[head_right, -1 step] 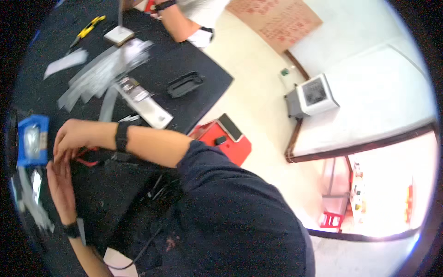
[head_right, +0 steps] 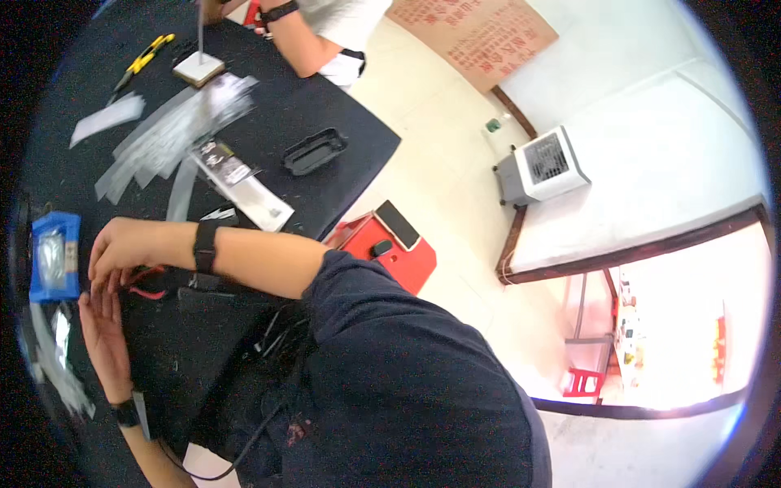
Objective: Assembling small components of fishing tackle using pliers and scissors at a workstation.
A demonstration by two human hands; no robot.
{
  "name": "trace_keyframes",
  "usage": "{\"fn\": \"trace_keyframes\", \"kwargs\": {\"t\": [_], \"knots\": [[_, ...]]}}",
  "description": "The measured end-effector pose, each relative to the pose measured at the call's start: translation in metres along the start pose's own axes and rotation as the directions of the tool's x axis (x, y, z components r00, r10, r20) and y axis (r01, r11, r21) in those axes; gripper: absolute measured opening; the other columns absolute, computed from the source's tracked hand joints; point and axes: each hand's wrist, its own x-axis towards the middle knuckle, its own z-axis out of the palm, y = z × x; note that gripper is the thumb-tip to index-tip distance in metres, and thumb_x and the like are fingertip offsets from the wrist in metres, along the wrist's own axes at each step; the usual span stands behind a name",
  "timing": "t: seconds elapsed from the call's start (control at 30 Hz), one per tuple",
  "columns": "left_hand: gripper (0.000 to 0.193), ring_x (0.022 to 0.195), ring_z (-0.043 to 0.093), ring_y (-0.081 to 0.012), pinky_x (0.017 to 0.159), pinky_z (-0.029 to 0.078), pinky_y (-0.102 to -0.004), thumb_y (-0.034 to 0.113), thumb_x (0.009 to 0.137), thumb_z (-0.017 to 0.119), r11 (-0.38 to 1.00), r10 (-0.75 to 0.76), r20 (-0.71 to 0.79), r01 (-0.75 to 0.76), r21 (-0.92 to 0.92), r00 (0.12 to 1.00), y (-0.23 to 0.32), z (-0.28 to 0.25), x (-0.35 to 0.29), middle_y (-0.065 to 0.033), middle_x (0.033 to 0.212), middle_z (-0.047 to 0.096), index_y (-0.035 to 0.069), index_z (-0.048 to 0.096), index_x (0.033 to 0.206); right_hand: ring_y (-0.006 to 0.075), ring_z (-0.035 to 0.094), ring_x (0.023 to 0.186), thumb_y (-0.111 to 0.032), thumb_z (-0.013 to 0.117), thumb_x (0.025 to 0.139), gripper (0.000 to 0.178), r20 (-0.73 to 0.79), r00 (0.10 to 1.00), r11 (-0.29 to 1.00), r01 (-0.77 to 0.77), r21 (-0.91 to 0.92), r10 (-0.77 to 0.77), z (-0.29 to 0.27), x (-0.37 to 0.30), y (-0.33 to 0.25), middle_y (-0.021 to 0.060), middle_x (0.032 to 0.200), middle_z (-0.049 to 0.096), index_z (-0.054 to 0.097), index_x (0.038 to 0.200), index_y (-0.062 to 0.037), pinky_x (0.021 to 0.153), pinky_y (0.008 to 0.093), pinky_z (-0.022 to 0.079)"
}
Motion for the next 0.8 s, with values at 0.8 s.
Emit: {"fn": "trace_keyframes", "kwargs": {"t": [0.8], "knots": [[0.016, 0.096, 0.059, -0.0179, 0.099, 0.043, -0.0362, 0.015, 0.097, 0.05, 0.85, -0.015, -0.2, -0.093, -0.519, 0.98, 0.02, -0.007, -0.014, -0.0072, 0.101, 0.06, 0.002, 0.059, 0.104, 0.0251, 0.063, 0.075, -0.043, 0.077, 0.068, 0.039, 0.337, 0.822, 0.384, 0.526, -0.759, -0.46, -0.005, 0.021, 0.03, 0.0067, 0.08, 0.064, 0.064, 0.082, -0.0092, 0.063, 0.0368, 0.049]]}}
